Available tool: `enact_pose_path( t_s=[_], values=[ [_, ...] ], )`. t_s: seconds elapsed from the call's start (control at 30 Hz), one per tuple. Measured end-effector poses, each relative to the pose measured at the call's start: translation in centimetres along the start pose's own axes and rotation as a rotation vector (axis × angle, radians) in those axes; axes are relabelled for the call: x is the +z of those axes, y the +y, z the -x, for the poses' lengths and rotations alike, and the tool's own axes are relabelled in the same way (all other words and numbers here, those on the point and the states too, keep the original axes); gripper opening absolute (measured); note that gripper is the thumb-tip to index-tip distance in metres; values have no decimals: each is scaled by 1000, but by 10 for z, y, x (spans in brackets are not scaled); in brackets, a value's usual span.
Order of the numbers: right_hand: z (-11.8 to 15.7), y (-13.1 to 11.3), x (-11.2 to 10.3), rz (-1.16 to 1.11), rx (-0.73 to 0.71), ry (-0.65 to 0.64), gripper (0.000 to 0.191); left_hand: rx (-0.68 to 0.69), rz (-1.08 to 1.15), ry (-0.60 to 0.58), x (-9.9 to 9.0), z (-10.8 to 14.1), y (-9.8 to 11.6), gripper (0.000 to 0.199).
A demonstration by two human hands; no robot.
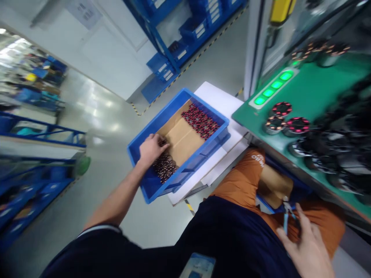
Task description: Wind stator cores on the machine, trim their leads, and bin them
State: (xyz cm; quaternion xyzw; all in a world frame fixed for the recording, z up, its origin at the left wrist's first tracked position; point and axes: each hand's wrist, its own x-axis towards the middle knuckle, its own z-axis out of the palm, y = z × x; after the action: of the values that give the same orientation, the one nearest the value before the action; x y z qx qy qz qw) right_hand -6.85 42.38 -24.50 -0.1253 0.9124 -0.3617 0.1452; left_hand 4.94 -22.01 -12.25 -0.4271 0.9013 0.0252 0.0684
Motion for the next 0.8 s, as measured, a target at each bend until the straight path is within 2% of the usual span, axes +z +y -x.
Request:
enact_pose_path(
  t_s=[0.07,0.13,0.17,0.2,0.27,0.33,0.4,0.47,0.57,0.67,0.73,0.8],
  values=[
    [-1,-28,-1,106,89,-27,75,108,97,94,-19,20,24,40],
    [-4,-52,0,118,142,-72,71,253,258,223,-37,40,59,37],
    [-6,-62,1,107,152,-88,70,408,444,357,-45,47,81,32],
    [-8,-69,2,103,147,-99,70,571,604,437,-51,54,107,26],
    [-8,-80,2,96,117,-109,67,854,806,469,-61,61,165,20],
    [-4,-88,0,89,81,-109,65,1036,858,420,-64,60,223,21],
    [4,-91,-5,73,58,-97,64,1120,795,403,-59,54,271,22],
    [14,-90,-11,53,56,-71,63,1143,674,429,-50,44,302,22],
    [30,-79,-14,14,76,-17,60,1149,566,504,-39,33,320,19],
    [43,-68,-10,-43,96,30,57,1167,654,554,-42,43,315,13],
    [51,-71,-9,-79,101,66,56,1185,806,460,-50,69,307,12],
    [56,-87,-13,-126,63,107,54,1203,967,269,-60,104,300,12]
  ],
)
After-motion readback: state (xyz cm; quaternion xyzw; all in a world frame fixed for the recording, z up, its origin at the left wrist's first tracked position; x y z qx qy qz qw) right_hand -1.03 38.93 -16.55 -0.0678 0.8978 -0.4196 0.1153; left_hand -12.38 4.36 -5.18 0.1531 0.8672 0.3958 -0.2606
